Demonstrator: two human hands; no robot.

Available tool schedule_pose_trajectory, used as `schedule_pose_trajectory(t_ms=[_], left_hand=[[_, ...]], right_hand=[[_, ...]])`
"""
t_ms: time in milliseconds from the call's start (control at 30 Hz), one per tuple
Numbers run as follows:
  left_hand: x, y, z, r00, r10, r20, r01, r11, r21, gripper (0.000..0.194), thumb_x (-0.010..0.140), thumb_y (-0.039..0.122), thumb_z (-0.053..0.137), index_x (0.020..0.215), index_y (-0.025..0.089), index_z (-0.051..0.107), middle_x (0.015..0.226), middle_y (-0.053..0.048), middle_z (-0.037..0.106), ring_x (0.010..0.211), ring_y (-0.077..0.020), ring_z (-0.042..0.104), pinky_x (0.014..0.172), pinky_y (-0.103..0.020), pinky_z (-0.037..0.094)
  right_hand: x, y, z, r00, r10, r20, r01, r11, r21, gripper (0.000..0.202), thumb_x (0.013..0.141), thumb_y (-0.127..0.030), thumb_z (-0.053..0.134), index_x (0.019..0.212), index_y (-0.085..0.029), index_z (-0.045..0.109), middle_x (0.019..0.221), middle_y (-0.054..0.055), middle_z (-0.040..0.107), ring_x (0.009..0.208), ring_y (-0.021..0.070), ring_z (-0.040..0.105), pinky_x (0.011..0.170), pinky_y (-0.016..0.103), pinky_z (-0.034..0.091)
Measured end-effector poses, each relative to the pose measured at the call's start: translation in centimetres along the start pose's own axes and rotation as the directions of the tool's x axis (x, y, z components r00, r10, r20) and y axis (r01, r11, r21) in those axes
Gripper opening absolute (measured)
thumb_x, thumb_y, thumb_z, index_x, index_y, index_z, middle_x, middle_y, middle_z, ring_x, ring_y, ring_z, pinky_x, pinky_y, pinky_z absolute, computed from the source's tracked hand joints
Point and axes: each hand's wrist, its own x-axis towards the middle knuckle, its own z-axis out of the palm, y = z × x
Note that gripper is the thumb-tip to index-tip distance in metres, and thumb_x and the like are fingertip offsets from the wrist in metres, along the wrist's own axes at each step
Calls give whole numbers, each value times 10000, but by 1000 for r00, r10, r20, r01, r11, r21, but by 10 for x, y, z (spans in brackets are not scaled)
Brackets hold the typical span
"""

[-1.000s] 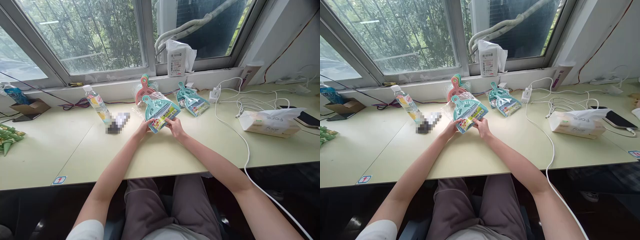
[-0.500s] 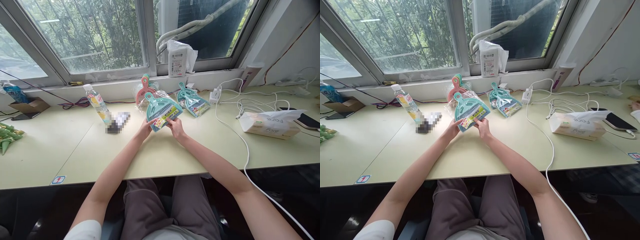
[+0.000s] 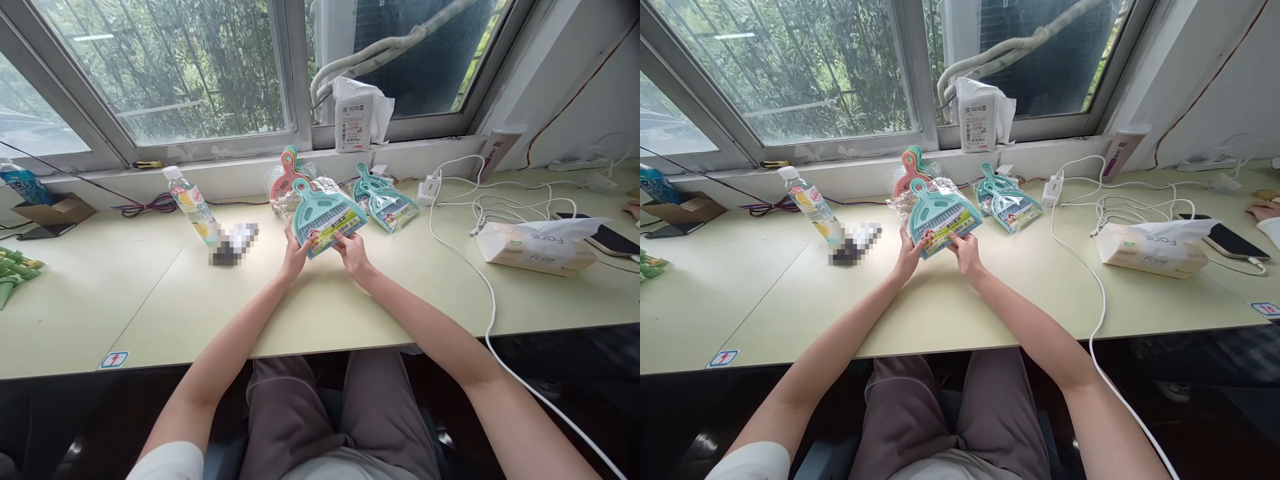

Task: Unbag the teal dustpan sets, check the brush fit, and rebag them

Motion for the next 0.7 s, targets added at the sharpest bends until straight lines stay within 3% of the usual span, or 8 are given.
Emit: schedule_pose_trajectory(t_ms=[100, 533, 700], left_hand=[[-2, -3, 3, 996, 59, -62, -57, 997, 47, 836, 798, 401, 711, 1459, 310, 207, 1423, -68, 487, 1345, -215, 446, 1112, -333, 348], [-6, 2, 7, 995, 33, -96, -38, 998, -49, 779, 823, 471, 663, 1444, 312, 221, 1351, -81, 534, 1252, -226, 533, 1043, -352, 431], [-8, 18, 8, 998, -65, 12, 65, 994, -85, 878, 741, 446, 752, 1438, 335, 229, 1345, -69, 550, 1224, -250, 556, 976, -371, 493]], right_hand=[[0, 0, 0, 1000, -5, 14, 5, 1000, 11, 103, 762, -166, 702, 857, -168, 662, 977, 48, 748, 1004, 199, 692, 957, 364, 558], [-3, 1, 4, 999, 10, 47, -12, 1000, 27, 131, 728, -185, 733, 822, -185, 641, 937, 47, 752, 1013, 228, 694, 961, 421, 561], [-1, -2, 3, 1000, 9, 18, -10, 999, 39, 137, 734, -195, 736, 834, -180, 643, 944, 52, 750, 1003, 222, 698, 947, 404, 571]])
